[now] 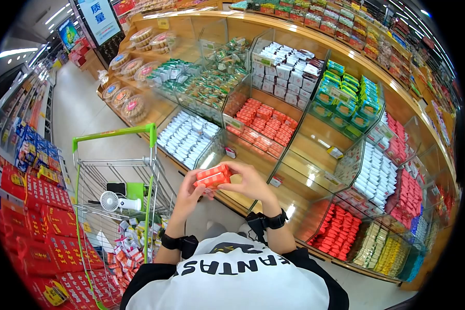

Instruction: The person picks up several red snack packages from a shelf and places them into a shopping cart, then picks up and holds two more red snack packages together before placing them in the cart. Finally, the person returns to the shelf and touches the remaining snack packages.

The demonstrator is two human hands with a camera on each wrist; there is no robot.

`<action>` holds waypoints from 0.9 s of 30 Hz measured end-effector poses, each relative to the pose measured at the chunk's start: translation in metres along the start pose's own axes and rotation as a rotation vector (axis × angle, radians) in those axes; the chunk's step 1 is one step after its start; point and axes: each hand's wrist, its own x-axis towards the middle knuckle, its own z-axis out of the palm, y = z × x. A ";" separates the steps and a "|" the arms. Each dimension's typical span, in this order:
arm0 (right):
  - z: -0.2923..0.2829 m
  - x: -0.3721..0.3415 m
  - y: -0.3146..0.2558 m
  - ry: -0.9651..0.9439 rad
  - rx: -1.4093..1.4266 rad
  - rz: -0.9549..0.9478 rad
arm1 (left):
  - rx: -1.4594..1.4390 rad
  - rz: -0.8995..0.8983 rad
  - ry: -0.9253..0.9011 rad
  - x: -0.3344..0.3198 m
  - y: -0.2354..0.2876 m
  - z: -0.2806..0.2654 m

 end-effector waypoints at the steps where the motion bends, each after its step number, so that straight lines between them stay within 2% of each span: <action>1: 0.001 0.001 -0.004 -0.016 -0.047 -0.008 | -0.002 0.001 0.024 -0.001 -0.003 -0.004; 7: 0.003 0.015 -0.007 -0.087 -0.121 -0.009 | -0.004 0.003 0.043 0.004 0.007 -0.012; 17: 0.060 0.052 -0.026 -0.261 -0.028 -0.034 | 0.052 0.094 0.198 -0.037 0.033 -0.062; 20: 0.080 0.061 -0.028 -0.287 -0.038 -0.129 | 0.133 0.154 0.257 -0.051 0.039 -0.075; 22: 0.092 0.067 -0.026 -0.302 -0.002 -0.175 | 0.168 0.129 0.308 -0.062 0.046 -0.081; 27: 0.115 0.077 -0.035 -0.403 -0.016 -0.184 | 0.346 0.098 0.423 -0.082 0.053 -0.098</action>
